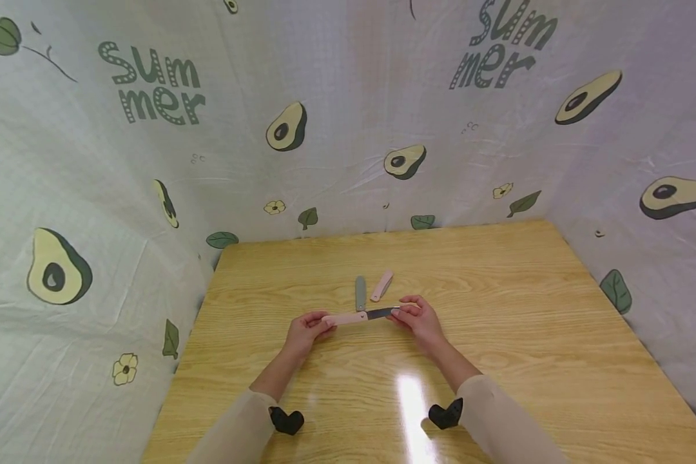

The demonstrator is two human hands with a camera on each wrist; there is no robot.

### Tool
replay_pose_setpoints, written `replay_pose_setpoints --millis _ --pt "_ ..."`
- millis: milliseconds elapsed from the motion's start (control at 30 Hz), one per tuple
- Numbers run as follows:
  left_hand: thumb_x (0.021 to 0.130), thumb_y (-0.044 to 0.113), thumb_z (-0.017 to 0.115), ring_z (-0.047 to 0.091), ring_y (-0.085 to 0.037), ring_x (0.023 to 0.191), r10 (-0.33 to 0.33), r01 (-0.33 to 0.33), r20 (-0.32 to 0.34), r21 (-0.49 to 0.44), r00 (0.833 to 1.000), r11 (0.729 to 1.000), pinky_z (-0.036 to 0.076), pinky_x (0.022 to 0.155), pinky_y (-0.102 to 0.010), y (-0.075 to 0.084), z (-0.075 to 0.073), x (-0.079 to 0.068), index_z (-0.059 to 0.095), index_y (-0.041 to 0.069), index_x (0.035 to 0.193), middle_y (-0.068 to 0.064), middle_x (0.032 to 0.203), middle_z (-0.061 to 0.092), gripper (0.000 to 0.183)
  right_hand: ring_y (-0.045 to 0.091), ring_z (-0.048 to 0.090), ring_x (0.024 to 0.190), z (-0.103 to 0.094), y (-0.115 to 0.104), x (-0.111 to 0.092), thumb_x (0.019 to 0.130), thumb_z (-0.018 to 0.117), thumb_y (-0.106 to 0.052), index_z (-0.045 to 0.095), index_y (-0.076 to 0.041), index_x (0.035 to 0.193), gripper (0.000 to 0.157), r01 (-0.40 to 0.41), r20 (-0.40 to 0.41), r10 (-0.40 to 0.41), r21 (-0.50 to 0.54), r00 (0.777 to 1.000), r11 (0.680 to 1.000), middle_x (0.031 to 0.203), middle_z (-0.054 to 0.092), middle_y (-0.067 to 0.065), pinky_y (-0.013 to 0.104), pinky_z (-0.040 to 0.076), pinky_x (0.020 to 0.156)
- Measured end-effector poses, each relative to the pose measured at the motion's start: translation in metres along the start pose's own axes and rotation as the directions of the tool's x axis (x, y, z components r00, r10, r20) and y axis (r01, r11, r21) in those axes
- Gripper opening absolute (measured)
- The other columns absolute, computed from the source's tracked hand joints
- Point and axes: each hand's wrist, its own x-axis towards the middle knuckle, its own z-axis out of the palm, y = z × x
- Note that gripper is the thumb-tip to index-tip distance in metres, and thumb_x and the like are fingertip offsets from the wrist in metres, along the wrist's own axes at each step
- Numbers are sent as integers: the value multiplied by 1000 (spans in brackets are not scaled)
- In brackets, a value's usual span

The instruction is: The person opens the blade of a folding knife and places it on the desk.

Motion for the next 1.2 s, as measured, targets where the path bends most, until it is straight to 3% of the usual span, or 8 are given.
replay_pose_setpoints --millis 133,267,367,500,733,967,1200 --pt "88 -6 65 69 -10 79 -4 4 -24 4 1000 1000 58 84 -35 -3 0 2 55 -19 118 0 83 68 35 15 73 80 -3 0 -1 91 53 14 39 4 117 31 -19 -32 18 -57 999 998 80 70 -2 31 58 84" --pt "86 -4 68 68 -8 75 -2 3 -92 9 996 1000 60 80 -32 -8 3 5 55 -16 118 4 75 64 37 13 72 79 -4 2 0 91 53 13 25 7 134 51 -70 -113 55 -141 992 988 79 70 -2 28 58 82" --pt "85 -1 71 69 -10 74 2 1 -151 17 988 1000 60 78 -32 -10 6 5 59 -14 110 4 72 65 30 11 72 80 -5 2 -1 92 53 12 13 5 145 67 -117 -155 92 -157 984 981 81 70 -1 25 58 82" --pt "84 3 72 71 -14 75 -7 23 -207 74 978 997 60 76 -32 -12 8 5 65 -11 100 -1 73 68 22 12 72 80 -6 2 -1 92 53 11 6 0 151 76 -178 -210 142 -164 967 970 85 68 2 24 58 81" --pt "83 5 74 72 -17 78 -24 73 -276 167 961 983 60 74 -27 -14 12 6 69 -7 103 -13 87 72 23 16 73 74 -4 7 1 89 60 9 8 -3 152 83 -243 -313 168 -215 935 946 87 67 8 24 59 76" --pt "82 6 75 73 -18 76 -9 95 -338 241 941 966 60 69 -24 -15 13 8 68 -4 108 -18 94 73 29 15 72 69 -3 9 5 88 62 8 13 0 150 79 -246 -318 152 -280 936 928 85 68 12 23 60 70" --pt "81 7 76 70 -12 69 -26 129 -346 280 938 951 60 66 -23 -14 13 10 67 0 115 -15 92 72 36 16 71 66 -2 8 6 87 64 7 17 1 149 78 -272 -326 156 -347 932 898 82 66 11 24 60 68"
